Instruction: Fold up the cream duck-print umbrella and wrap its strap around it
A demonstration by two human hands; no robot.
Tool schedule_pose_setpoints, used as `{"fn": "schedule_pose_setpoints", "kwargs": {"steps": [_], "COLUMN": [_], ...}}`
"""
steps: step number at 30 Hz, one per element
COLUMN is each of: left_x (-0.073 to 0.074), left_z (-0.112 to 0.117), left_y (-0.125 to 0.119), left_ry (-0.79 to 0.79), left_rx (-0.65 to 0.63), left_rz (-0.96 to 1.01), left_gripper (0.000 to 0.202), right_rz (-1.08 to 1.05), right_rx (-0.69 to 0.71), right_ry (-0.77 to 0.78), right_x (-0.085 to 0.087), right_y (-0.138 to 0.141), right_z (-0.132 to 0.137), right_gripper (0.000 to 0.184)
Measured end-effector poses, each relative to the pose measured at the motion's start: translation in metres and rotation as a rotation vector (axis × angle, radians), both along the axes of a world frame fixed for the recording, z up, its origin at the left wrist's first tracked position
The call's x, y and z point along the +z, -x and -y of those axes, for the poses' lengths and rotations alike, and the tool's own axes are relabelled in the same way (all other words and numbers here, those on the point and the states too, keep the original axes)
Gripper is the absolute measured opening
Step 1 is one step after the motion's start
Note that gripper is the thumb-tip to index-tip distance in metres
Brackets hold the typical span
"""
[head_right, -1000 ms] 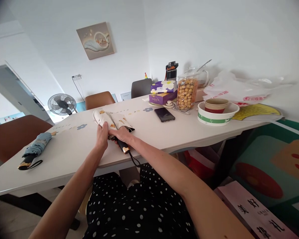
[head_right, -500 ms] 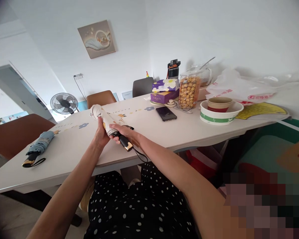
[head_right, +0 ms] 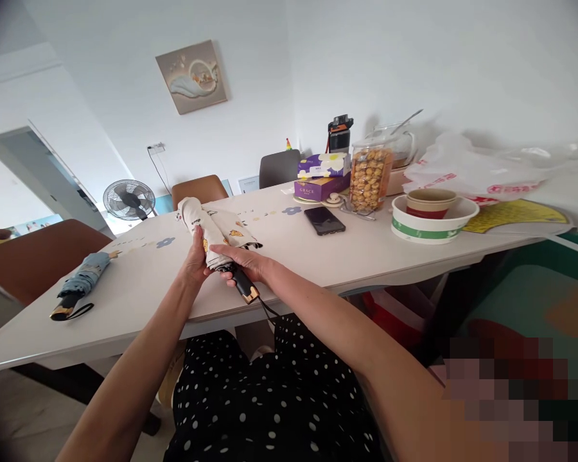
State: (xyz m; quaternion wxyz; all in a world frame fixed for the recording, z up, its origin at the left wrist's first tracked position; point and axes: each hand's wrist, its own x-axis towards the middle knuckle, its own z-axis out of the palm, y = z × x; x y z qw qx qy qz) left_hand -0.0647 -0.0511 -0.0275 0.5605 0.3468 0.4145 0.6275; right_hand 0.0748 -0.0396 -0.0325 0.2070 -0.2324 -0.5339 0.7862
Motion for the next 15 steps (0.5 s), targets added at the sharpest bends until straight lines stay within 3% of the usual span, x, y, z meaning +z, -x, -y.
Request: {"fn": "schedule_pose_setpoints", "kwargs": {"steps": [15], "left_x": [0.0068], "left_z": [0.0081], "left_y": [-0.0012], "left_ry": [-0.05], "left_rx": [-0.053], "left_rz": [0.035], "left_gripper": [0.069], "right_rz": [0.006], "right_rx": [-0.059], "right_ry": [0.017], "right_x": [-0.0095], "right_y": [-0.0018], "right_z": [-0.0073], "right_gripper": [0.032]}}
